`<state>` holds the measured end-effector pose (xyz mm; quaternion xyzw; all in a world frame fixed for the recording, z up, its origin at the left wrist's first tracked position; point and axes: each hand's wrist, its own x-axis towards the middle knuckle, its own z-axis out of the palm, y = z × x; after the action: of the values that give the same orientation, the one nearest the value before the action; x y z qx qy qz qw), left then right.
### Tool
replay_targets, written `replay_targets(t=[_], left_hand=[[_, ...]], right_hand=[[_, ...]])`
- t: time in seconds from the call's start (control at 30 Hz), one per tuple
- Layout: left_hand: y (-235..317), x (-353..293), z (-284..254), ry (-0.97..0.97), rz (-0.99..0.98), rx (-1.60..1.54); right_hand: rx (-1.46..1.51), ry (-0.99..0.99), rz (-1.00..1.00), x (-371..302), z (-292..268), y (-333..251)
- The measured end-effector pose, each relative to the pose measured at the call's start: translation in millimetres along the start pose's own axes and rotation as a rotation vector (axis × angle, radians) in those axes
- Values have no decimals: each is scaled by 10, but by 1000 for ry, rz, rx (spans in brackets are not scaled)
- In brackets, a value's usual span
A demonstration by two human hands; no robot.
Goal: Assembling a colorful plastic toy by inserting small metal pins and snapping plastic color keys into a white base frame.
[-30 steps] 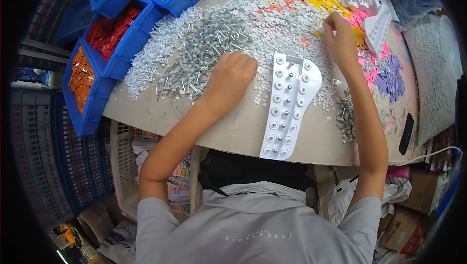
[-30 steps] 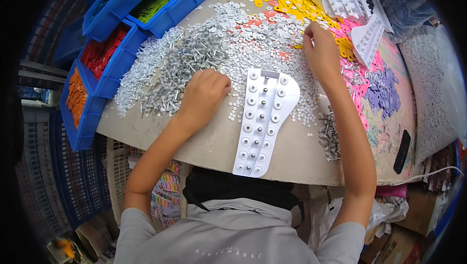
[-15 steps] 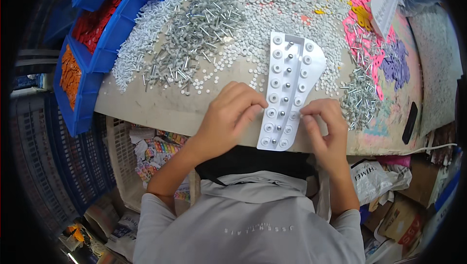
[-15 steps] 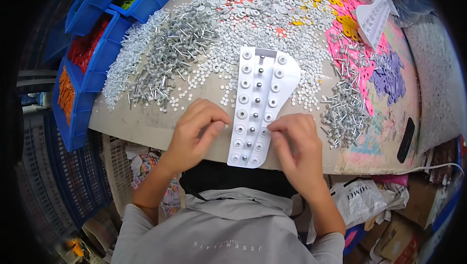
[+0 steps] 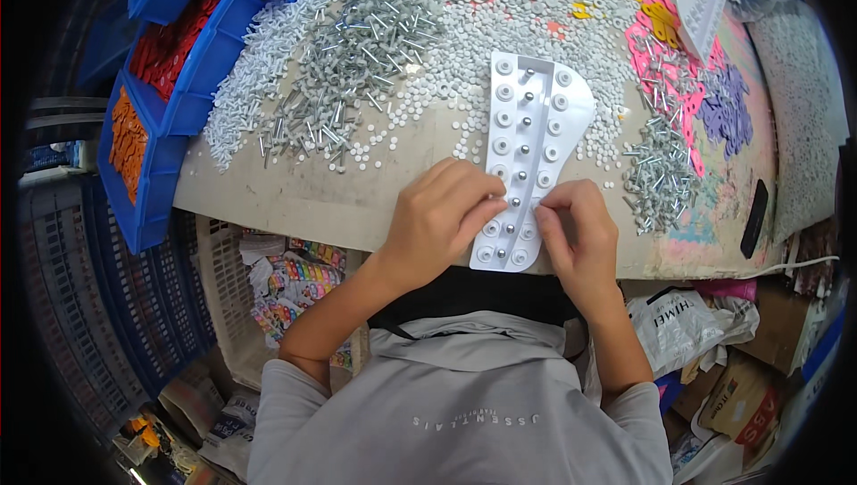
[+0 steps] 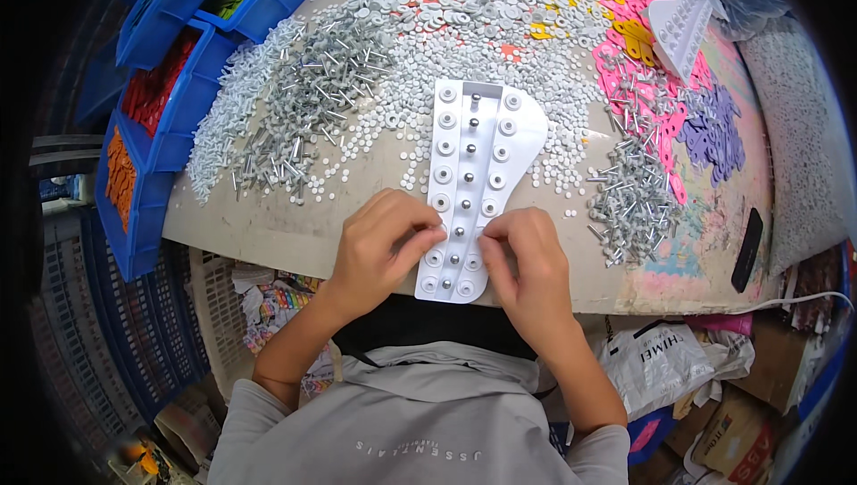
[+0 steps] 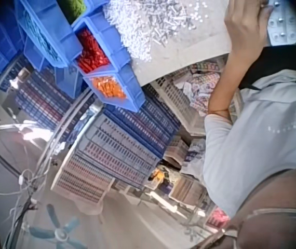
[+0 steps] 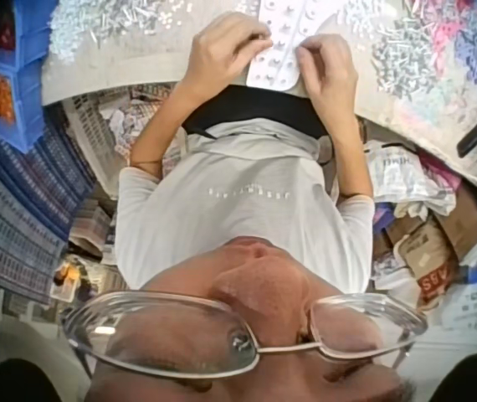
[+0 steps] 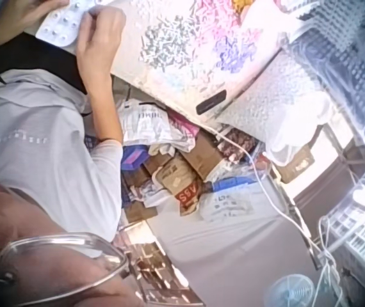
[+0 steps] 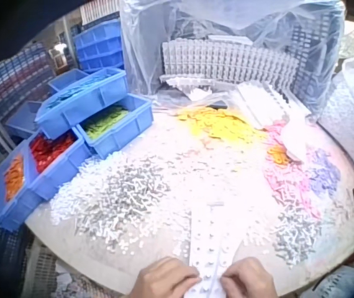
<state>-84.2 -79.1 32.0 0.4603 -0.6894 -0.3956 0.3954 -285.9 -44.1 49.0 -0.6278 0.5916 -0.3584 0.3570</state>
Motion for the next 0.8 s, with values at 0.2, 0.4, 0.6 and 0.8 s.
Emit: replay_targets(t=[0.2, 0.4, 0.6, 0.8], left_hand=[[-97, 39, -41, 14, 452, 321], [-56, 189, -153, -113, 310, 128], [-161, 669, -359, 87, 282, 615], [-402, 759, -352, 68, 214, 709]], right_hand=[[-319, 81, -350, -14, -7, 90], [-211, -114, -265, 151, -189, -17], [-218, -244, -227, 237, -264, -122], [-132, -89, -122, 212, -332, -69]])
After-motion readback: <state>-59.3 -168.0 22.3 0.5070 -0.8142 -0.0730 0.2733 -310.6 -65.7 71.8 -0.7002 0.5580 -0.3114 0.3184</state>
